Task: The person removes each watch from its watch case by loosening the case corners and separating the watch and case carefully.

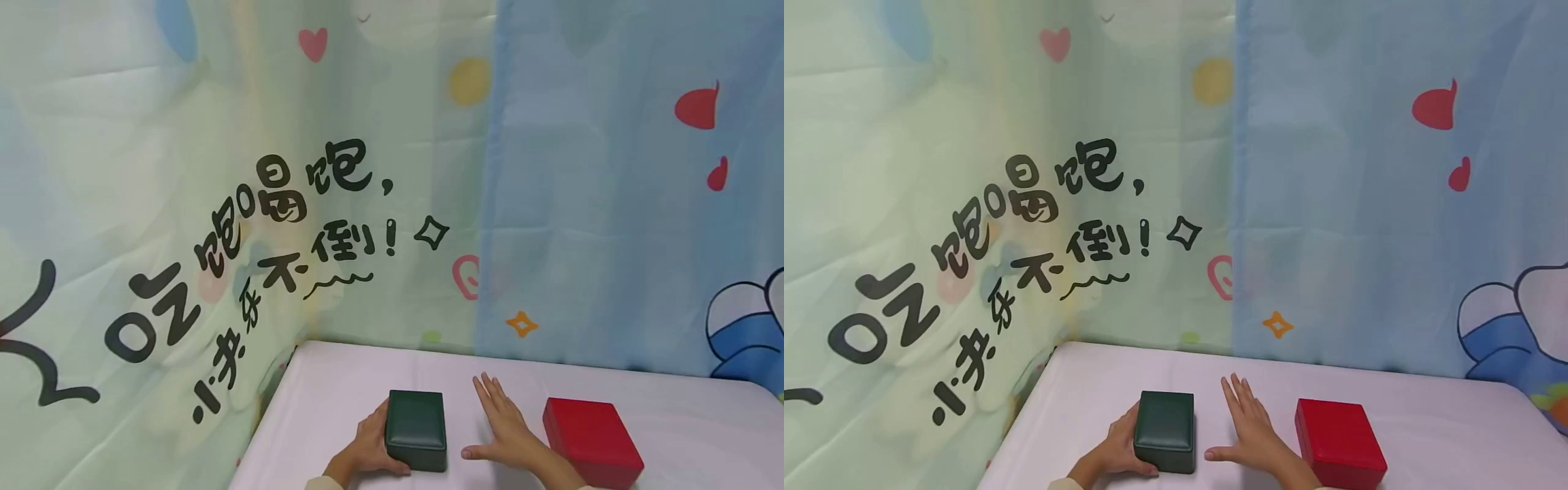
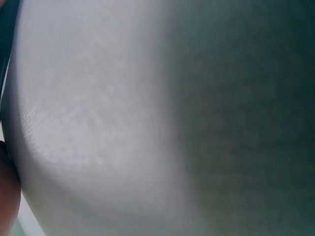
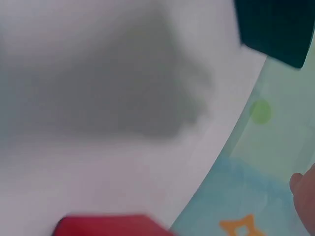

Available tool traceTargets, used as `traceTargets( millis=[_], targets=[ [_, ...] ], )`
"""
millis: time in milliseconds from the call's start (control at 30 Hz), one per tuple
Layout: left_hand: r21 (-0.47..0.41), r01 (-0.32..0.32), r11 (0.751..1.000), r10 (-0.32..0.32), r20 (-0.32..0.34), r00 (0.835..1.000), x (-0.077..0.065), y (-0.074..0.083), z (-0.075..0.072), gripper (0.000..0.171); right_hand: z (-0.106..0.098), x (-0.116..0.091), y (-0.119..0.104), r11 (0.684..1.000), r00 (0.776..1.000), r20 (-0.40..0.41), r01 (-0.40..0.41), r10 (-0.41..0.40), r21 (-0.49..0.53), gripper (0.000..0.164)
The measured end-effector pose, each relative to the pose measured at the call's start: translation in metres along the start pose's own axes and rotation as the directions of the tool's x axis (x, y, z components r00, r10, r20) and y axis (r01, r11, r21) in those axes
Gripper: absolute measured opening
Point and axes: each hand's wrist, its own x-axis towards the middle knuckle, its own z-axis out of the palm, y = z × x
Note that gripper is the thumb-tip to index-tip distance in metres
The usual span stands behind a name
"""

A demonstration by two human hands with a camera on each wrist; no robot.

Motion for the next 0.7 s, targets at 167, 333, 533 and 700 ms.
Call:
traceTargets(
  millis=[167,333,533,700],
  targets=[
    [0.029,-0.017,0.999,0.018,-0.018,1.000,0.003,-0.001,-0.001,0.120,0.014,0.021,-0.016,0.995,0.995,0.005,0.099,-0.099,0.028,0.123],
    [0.054,0.011,0.998,-0.010,-0.010,1.000,0.004,-0.001,-0.001,0.120,0.030,0.034,-0.021,0.987,0.985,0.073,0.153,-0.157,0.059,0.127],
    [0.098,0.053,0.994,-0.056,0.023,0.998,0.009,-0.002,0.002,0.120,0.041,0.044,-0.018,0.980,0.972,0.129,0.189,-0.195,0.061,0.126],
    [0.108,0.085,0.990,-0.090,0.040,0.995,0.009,-0.007,-0.001,0.121,0.048,0.051,-0.020,0.979,0.966,0.162,0.200,-0.204,0.041,0.113]
  ],
)
